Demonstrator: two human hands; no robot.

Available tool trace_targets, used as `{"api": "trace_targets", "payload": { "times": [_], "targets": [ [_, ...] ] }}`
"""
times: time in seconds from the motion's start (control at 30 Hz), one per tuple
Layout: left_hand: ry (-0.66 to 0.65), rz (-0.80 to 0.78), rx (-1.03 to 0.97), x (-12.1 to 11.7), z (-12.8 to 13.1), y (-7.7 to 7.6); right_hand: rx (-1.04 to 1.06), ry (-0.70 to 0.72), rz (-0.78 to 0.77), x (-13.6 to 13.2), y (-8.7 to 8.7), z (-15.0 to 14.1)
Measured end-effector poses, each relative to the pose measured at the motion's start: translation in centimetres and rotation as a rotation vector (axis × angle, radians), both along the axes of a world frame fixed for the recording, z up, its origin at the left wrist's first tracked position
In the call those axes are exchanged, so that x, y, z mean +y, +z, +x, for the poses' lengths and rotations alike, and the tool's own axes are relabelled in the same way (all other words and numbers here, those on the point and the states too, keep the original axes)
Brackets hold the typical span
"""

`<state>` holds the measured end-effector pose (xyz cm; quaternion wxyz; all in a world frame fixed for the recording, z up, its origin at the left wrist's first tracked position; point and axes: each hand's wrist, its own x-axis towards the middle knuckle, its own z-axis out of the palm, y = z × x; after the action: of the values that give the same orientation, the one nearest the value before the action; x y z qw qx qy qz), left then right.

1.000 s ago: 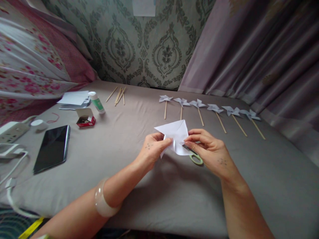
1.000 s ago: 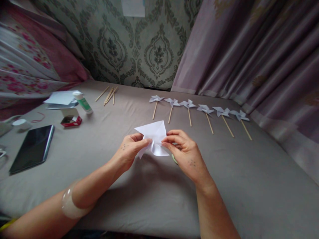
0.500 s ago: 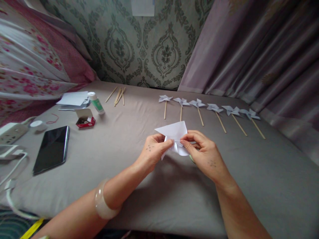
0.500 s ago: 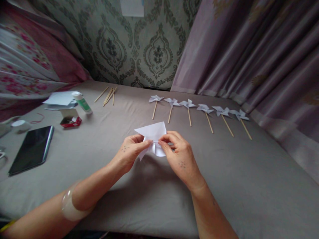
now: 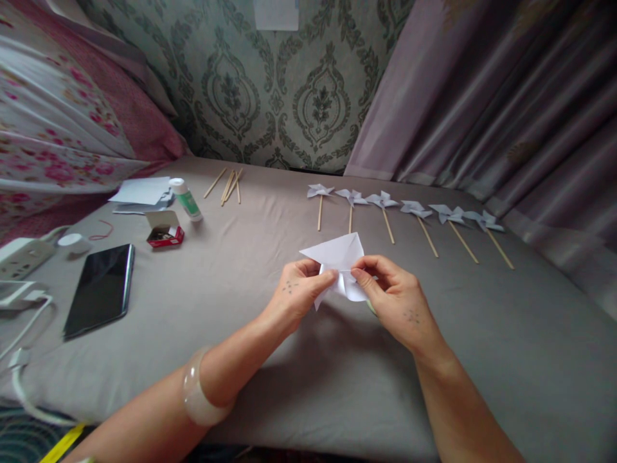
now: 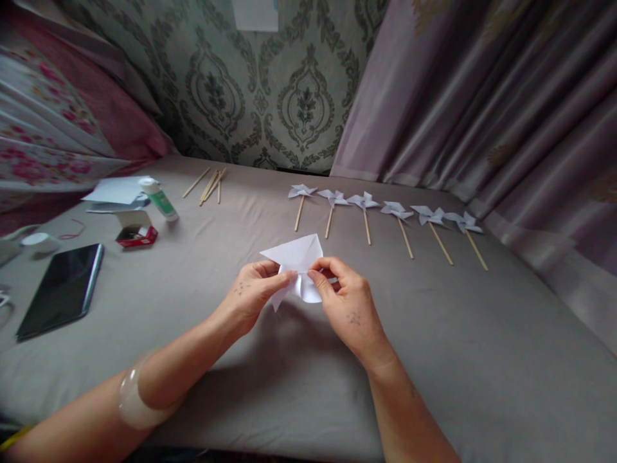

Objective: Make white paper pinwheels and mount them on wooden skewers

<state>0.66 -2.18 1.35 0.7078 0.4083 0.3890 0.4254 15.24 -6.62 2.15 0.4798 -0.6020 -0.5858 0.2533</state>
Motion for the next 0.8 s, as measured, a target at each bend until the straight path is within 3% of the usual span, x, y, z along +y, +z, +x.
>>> {"api": "trace_targets", "payload": {
  "times": [0.17,0.8],
  "targets": [
    [-0.017,-0.006,-0.013,-0.1,0.07,0.06,0.087,-0.002,-0.022,0.03,-0.22,-0.08],
    [-0.024,0.017,-0.006,-0.28,0.1,0.13,-0.007,-0.083,0.01,-0.01,-0.21,-0.63]
  ]
}}
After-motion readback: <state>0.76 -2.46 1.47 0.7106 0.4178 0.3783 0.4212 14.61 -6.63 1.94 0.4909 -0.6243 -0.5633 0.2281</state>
